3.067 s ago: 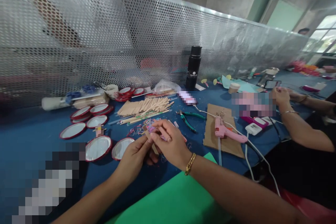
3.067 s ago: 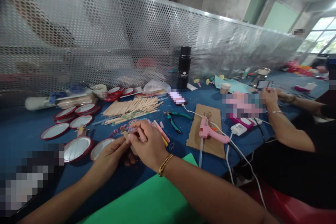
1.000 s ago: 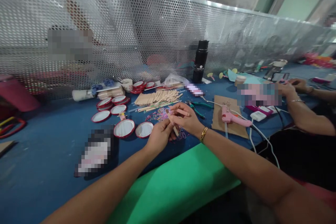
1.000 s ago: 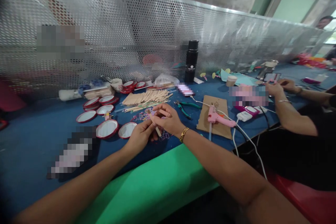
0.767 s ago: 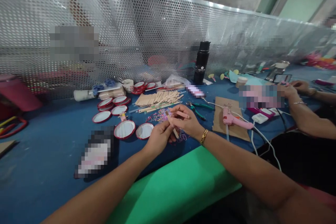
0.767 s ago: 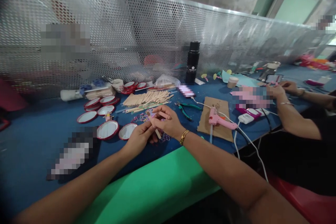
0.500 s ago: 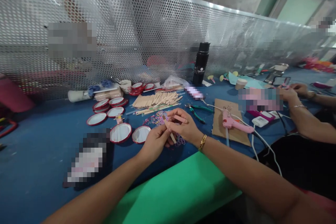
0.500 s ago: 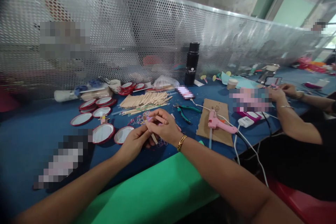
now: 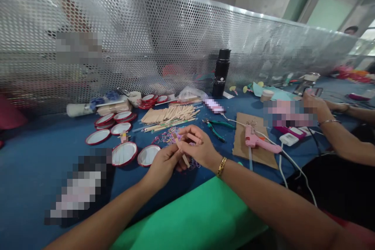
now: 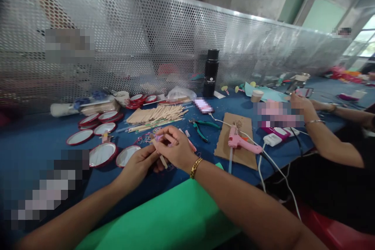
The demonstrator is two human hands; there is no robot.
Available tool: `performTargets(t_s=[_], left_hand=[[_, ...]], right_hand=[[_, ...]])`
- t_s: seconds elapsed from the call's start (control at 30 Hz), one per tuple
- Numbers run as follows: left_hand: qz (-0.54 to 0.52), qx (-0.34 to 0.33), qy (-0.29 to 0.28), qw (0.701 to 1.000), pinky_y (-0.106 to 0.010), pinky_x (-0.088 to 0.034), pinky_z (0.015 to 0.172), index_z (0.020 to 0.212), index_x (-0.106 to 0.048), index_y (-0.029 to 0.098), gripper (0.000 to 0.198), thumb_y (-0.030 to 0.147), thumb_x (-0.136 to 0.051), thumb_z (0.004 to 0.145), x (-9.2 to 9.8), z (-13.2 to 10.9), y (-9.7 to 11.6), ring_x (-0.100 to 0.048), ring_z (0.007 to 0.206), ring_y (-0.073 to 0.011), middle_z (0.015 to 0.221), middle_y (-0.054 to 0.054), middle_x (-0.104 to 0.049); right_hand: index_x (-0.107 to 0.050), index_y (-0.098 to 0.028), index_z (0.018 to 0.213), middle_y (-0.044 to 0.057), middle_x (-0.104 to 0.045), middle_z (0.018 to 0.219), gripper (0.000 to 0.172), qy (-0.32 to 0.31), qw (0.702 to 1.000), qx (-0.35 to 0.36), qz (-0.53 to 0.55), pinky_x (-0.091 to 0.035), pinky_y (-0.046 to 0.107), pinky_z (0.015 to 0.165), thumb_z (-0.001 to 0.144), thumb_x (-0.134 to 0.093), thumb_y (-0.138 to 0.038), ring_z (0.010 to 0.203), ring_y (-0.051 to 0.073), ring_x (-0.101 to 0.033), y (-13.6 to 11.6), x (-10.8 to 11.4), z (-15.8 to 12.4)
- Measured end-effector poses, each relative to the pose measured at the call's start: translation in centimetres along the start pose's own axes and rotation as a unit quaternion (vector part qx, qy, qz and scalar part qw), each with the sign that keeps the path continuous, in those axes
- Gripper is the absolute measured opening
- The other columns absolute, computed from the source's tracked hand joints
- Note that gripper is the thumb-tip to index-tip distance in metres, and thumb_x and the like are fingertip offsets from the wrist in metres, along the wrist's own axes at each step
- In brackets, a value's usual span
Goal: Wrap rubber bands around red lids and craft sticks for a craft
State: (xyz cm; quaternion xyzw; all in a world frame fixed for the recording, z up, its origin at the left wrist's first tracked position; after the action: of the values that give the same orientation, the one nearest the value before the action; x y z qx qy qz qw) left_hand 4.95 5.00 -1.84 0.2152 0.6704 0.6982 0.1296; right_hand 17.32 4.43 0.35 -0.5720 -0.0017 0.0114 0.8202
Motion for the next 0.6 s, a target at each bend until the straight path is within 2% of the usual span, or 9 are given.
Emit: performTargets(t_s=[0.13,0.2,0.27,0.33,0.43,0.5,0.6], left_hand=[[-0.004,0.016,0.004,1.000,-0.020,-0.046,0.048,0.073,-0.065,0.016,0.040,0.056,-0.064,0.080,0.0,-0.1,0.1,-0.058,0.050,-0.0112,0.057,0.000,-0.066],[-0.018,0.023,0.012,0.999,-0.020,-0.046,0.048,0.075,-0.066,0.016,0.039,0.055,-0.065,0.079,0.1,-0.2,0.1,-0.058,0.050,-0.0113,0.058,0.000,-0.067],[-0.035,0.028,0.019,0.999,-0.020,-0.046,0.047,0.078,-0.066,0.016,0.038,0.054,-0.066,0.079,0.2,-0.3,0.1,-0.059,0.050,-0.0115,0.059,0.000,-0.067],[-0.053,0.030,0.029,0.998,-0.020,-0.046,0.047,0.079,-0.065,0.016,0.037,0.053,-0.068,0.077,0.3,-0.3,0.1,-0.060,0.050,-0.0118,0.058,0.001,-0.067],[-0.066,0.027,0.039,0.997,-0.021,-0.047,0.047,0.076,-0.063,0.017,0.036,0.052,-0.069,0.077,0.4,-0.2,0.1,-0.060,0.048,-0.0118,0.055,0.001,-0.066],[-0.065,0.026,0.040,0.997,-0.021,-0.047,0.047,0.074,-0.063,0.017,0.036,0.052,-0.069,0.078,0.4,-0.2,0.1,-0.059,0.048,-0.0118,0.054,0.001,-0.066],[-0.061,0.027,0.036,0.997,-0.021,-0.046,0.048,0.073,-0.063,0.017,0.037,0.054,-0.069,0.078,0.3,-0.3,0.2,-0.058,0.047,-0.0117,0.054,0.001,-0.065]], right_hand=[[-0.059,-0.023,0.096,-0.003,-0.060,0.072,0.017,0.026,0.999,-0.024,0.022,-0.047,0.025,0.054,0.080,-0.061,-0.028,0.062,0.013,-0.057,-0.2,0.5,0.0],[-0.063,-0.021,0.097,-0.001,-0.062,0.074,0.018,0.058,0.998,0.006,0.018,-0.049,0.026,0.063,0.088,-0.052,-0.033,0.068,0.014,-0.058,-0.8,1.1,0.0],[-0.067,-0.020,0.095,0.001,-0.062,0.076,0.028,0.079,0.996,0.049,0.007,-0.049,0.028,0.069,0.093,-0.044,-0.036,0.073,0.014,-0.058,-1.7,1.6,-0.1],[-0.069,-0.019,0.093,0.002,-0.063,0.078,0.028,0.079,0.995,0.059,0.005,-0.049,0.028,0.070,0.091,-0.045,-0.034,0.076,0.015,-0.060,-2.3,1.8,-0.2],[-0.066,-0.020,0.093,0.001,-0.065,0.077,0.017,0.064,0.997,0.037,0.010,-0.051,0.029,0.068,0.083,-0.055,-0.029,0.074,0.016,-0.062,-2.6,1.5,-0.5],[-0.064,-0.021,0.087,0.002,-0.066,0.078,0.012,0.060,0.997,0.040,-0.002,-0.052,0.030,0.068,0.081,-0.059,-0.030,0.073,0.017,-0.063,-2.6,1.2,-0.7],[-0.062,-0.022,0.078,0.002,-0.067,0.076,0.012,0.059,0.996,0.043,-0.045,-0.053,0.032,0.068,0.081,-0.063,-0.034,0.074,0.019,-0.064,-2.4,0.9,-0.9]])
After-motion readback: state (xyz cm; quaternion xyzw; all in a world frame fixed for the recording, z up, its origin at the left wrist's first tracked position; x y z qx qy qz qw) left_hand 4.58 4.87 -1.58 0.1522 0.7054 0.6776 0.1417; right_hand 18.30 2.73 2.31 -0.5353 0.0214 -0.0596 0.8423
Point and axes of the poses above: each hand's wrist, its own z-axis towards the middle knuckle, its own x-axis out of the back of the hand, y = z × x, the point moved 4 cm from there along z, towards the middle knuckle
